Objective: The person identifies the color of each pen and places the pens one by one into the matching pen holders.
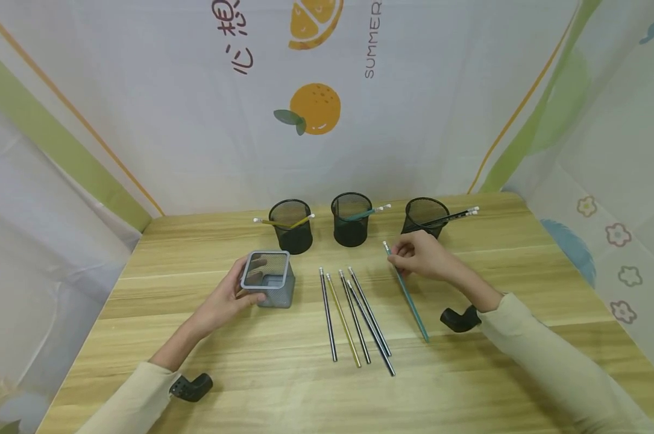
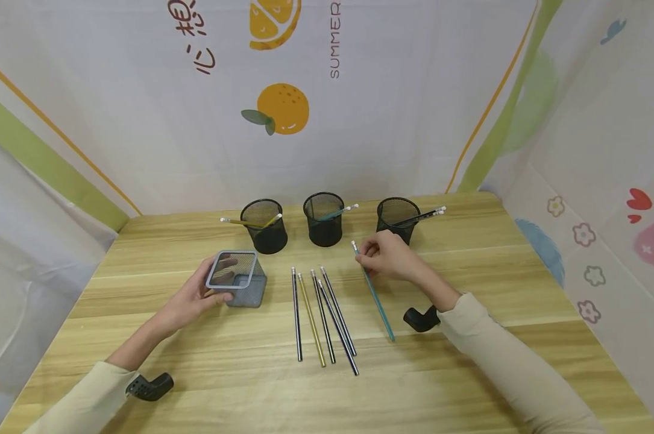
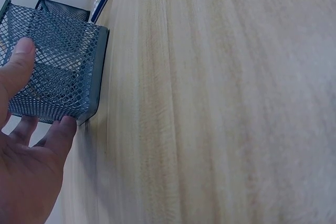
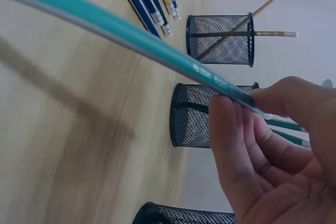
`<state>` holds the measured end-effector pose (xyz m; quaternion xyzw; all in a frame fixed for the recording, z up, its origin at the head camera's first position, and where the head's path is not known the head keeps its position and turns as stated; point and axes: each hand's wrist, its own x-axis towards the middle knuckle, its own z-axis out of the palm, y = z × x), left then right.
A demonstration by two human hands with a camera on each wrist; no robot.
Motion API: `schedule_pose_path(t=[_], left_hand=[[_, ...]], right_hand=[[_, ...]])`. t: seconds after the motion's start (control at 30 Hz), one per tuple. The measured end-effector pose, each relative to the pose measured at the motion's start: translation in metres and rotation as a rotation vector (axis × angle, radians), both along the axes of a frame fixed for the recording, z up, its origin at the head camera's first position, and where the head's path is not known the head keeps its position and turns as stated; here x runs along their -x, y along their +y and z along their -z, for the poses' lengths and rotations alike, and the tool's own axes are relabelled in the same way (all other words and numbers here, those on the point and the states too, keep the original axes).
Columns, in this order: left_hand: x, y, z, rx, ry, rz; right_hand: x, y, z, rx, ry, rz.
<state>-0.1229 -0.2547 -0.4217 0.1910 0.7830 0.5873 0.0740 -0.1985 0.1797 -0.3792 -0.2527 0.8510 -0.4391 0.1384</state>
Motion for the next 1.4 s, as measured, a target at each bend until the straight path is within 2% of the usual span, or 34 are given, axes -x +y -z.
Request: schedule_pose_path(t=[0.63, 0.87, 1.2, 1.4], left_hand=[[0.000, 0.000, 0.001, 0.007, 0.006, -0.002], [0.001, 0.000, 0.000, -0.003, -0.002, 0.002], [0.001, 0.000, 0.001, 0.003, -0.003, -0.001], [0.001, 0.000, 0.001, -0.002, -0.007, 0.000]], right_hand=[[0.004, 0.007, -0.030, 0.194, 0.166, 0.150], [0.003, 0.003, -0.039, 0.296, 0.243, 0.150], [0.003, -0.006, -0.048, 0.469, 0.430, 0.122], [0.002, -0.009, -0.057, 0.592, 0.470, 0.130]])
